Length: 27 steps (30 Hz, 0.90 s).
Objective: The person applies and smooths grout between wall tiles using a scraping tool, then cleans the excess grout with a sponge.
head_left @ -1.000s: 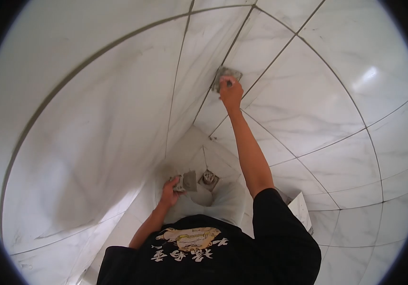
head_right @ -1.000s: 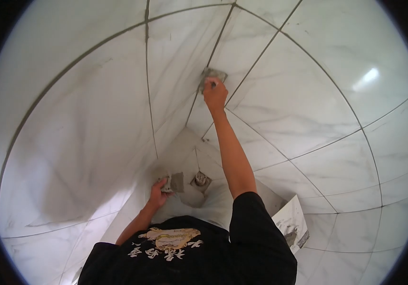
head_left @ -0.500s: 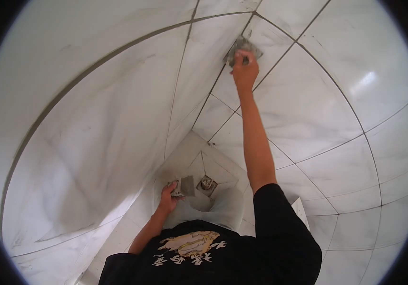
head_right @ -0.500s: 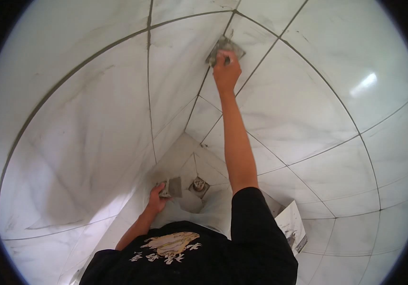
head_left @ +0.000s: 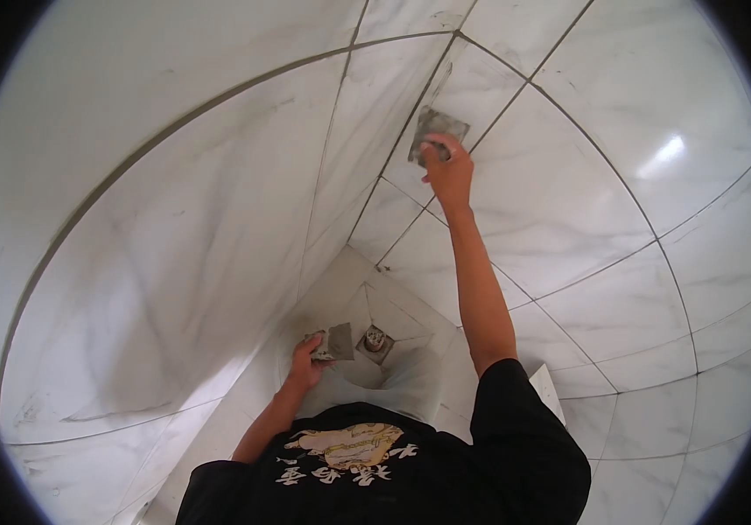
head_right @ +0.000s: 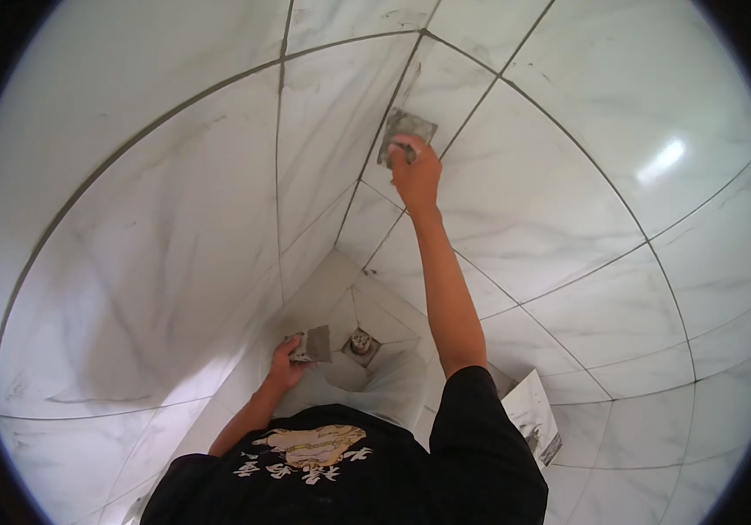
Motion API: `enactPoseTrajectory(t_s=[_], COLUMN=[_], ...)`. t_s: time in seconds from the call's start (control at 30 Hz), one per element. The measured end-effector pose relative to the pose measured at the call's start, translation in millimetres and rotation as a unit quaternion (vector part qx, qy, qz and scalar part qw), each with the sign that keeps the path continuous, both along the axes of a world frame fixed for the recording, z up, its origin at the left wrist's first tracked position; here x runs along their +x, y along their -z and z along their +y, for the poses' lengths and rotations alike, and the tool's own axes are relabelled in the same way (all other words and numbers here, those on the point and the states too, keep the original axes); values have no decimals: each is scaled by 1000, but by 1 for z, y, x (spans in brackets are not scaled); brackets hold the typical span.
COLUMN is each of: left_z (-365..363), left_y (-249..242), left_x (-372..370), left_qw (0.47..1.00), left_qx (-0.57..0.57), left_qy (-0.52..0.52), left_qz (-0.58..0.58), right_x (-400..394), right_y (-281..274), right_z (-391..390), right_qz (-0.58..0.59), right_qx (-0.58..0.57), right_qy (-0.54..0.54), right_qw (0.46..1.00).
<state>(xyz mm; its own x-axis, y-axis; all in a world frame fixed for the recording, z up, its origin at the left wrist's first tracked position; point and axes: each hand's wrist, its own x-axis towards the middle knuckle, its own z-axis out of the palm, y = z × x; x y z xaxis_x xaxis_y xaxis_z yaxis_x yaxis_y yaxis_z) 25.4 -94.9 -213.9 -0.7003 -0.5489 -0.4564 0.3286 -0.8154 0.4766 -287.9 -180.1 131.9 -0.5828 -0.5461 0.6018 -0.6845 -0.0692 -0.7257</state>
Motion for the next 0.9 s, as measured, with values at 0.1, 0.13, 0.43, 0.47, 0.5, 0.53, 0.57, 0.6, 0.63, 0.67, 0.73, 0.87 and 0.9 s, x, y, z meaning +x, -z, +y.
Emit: enactPoseTrajectory(t_s=[0.1,0.13,0.43,0.47,0.5,0.53,0.57,0.6,0.63,0.67,0.73,0.87,0.9], left_z=[-2,-3,-1,-2,-3,-4,-2,-2,-3,-5,-6,-5,-2], left_y=[3,3,-8,-8,-5,-3,0,-1,-5,-7,-9,-5,-1], left_x=[0,2,3,3,3,3,3,3,4,3,4,0,2], left_qw=[1000,1000,999,1000,1000,999,999,999,999,999,999,999,999], left_qx=[6,11,31,19,22,26,30,33,39,44,45,47,49], left_qy=[-4,6,-11,-14,-17,-22,-24,-22,-17,-13,-10,-18,-14], left_qz=[12,16,6,8,2,0,-2,-7,1,10,4,15,12], right_x=[-11,-12,-32,-33,-28,-25,-30,-41,-50,-48,-38,-32,-34], right_y=[-34,-47,-104,-94,-85,-75,-55,-22,9,34,87,162,175], right_z=[2,-1,-54,-57,-58,-59,-63,-70,-75,-74,-66,-62,-50], right_qz=[14,15,61,56,18,-20,-25,18,62,43,49,-66,-67], right_qx=[-65,-64,-83,-78,-59,-39,-34,-63,-92,-79,-72,-13,-12], right_qy=[-3,0,16,13,35,61,63,70,76,75,81,59,63], right_qw=[998,998,995,995,997,997,997,995,991,993,993,996,996])
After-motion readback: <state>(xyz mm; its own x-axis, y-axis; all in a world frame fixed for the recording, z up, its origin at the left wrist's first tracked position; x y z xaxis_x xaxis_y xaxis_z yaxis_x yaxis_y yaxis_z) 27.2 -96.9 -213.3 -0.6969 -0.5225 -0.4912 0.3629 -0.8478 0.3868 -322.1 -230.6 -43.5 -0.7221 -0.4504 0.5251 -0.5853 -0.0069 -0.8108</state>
